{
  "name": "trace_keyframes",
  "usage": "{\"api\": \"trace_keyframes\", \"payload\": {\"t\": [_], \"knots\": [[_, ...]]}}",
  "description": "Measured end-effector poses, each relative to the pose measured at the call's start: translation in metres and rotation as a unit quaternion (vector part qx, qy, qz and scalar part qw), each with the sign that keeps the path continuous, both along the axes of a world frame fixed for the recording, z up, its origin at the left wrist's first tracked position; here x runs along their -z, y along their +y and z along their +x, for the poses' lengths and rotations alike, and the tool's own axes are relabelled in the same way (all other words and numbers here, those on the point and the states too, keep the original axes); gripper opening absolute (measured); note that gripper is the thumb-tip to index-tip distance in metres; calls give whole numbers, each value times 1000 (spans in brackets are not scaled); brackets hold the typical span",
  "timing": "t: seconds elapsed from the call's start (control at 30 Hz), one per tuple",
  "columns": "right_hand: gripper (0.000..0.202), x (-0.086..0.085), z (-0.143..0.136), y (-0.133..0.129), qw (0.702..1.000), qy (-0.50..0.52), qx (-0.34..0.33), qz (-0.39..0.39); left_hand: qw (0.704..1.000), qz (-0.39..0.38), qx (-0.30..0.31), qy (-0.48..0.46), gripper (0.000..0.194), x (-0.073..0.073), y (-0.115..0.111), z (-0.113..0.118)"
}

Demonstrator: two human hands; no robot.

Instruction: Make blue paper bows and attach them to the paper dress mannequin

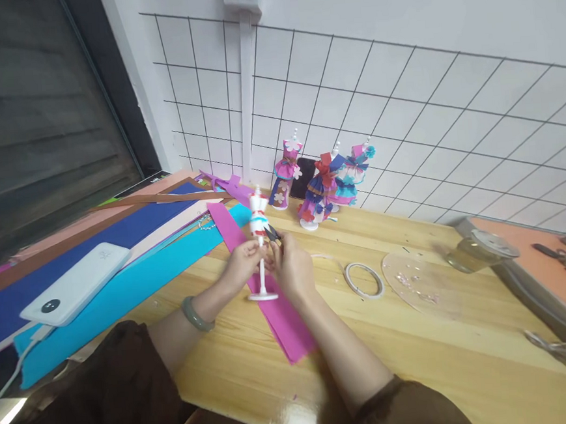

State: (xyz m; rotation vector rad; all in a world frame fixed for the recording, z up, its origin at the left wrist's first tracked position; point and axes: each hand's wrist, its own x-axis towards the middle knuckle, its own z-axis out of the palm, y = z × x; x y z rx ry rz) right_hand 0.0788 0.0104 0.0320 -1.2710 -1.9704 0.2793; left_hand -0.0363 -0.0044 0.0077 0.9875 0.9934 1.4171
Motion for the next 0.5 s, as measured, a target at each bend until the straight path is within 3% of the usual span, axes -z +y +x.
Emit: {"api": "trace_keyframes", "payload": {"t": [0.5], "knots": [[31, 6, 1, -1, 998, -21, -51, -35, 999, 1, 19, -26, 22, -4, 4, -10]]}}
